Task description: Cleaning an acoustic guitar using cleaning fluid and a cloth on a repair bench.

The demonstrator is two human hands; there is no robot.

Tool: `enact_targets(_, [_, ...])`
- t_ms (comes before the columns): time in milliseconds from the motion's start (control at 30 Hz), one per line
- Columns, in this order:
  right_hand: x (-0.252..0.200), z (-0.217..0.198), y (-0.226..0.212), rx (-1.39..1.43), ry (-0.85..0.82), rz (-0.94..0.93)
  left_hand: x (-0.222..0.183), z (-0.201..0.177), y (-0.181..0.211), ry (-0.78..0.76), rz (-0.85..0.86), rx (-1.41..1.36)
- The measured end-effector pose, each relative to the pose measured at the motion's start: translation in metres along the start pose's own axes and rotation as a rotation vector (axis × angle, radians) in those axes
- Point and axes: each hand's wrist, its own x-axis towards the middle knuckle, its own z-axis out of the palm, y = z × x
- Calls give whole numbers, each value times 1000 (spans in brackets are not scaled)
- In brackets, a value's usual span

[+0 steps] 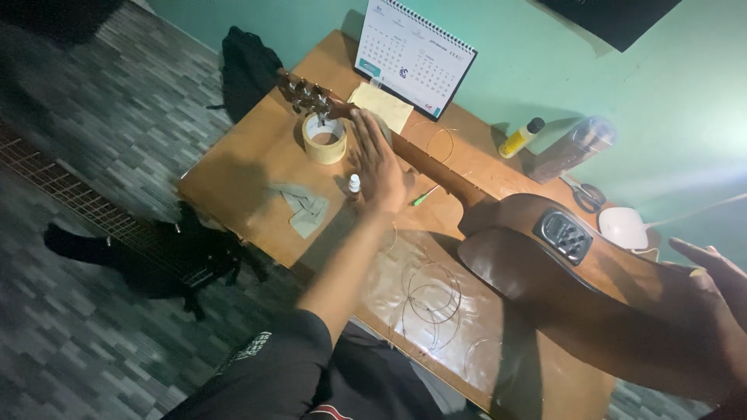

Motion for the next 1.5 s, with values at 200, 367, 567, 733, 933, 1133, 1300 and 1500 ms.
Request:
enact_targets(200, [-54,19,-20,-164,14,-147,14,18,-7,156,-33,-78])
enact_targets(367, [-61,23,-33,-191,4,-191,-18,19,8,96,109,-262])
enact_targets(567, [-37,9,-17,-47,-37,-95,-77,9,38,-192,455,-133])
enact_targets(733, [-128,59,-71,-387,111,-523,-103,28,22,-287,748,-299])
enact_targets(933, [-128,58,-76,-395,80,-539,-135,-19,39,-456,644,-781])
enact_targets(1133, [-134,53,-82,-589,132,-531,-153,-40,53,-559,325,-1027])
enact_targets(1300, [-133,47,-80,-880,202,-561,-138,-24,59,-710,-27,-1199])
enact_targets(1500, [-133,51,-83,-758,268,-569,-127,-2,67,-755,-366,-1488])
